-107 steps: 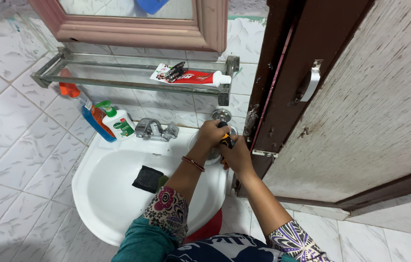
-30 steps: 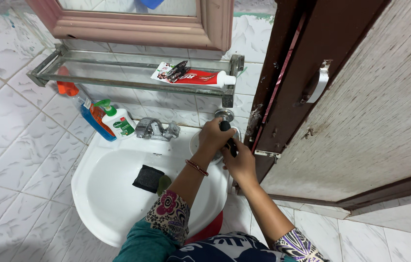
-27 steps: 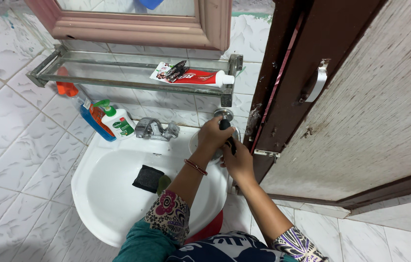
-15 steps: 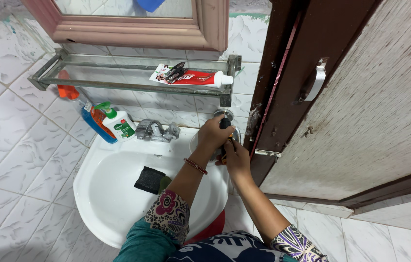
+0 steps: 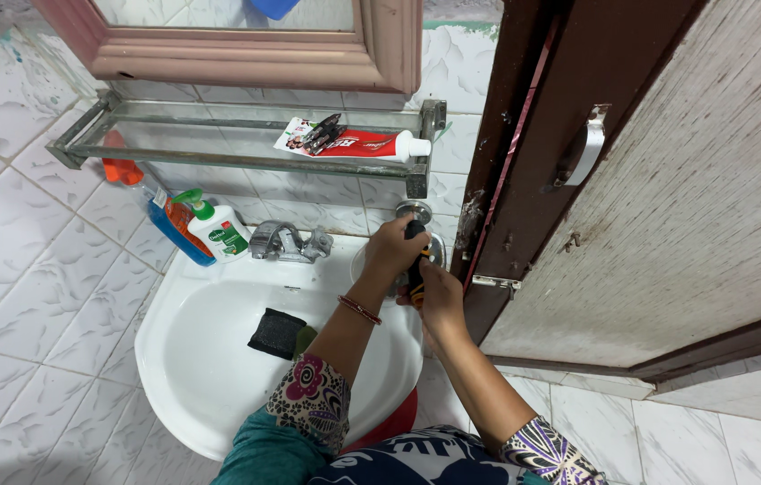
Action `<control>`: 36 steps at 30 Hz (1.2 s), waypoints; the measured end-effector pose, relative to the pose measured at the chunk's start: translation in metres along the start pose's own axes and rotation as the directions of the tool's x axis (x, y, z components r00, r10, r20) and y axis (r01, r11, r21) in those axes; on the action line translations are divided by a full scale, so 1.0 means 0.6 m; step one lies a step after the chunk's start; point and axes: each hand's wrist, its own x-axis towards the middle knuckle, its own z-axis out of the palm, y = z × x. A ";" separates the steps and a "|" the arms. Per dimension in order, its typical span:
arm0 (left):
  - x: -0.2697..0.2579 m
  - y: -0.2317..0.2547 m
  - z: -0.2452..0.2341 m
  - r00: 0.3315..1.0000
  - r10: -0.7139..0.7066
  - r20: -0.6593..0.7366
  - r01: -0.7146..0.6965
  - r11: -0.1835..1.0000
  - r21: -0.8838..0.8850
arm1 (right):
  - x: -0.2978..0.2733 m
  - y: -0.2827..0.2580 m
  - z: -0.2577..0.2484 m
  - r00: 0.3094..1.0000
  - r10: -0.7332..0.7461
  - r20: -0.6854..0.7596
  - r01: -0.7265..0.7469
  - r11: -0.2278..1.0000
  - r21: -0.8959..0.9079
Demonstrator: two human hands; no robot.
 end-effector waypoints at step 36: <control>-0.015 0.030 -0.007 0.999 0.010 -0.042 -0.012 0.999 -0.049 | -0.010 -0.009 0.010 0.998 -0.067 0.022 0.068 0.996 -0.060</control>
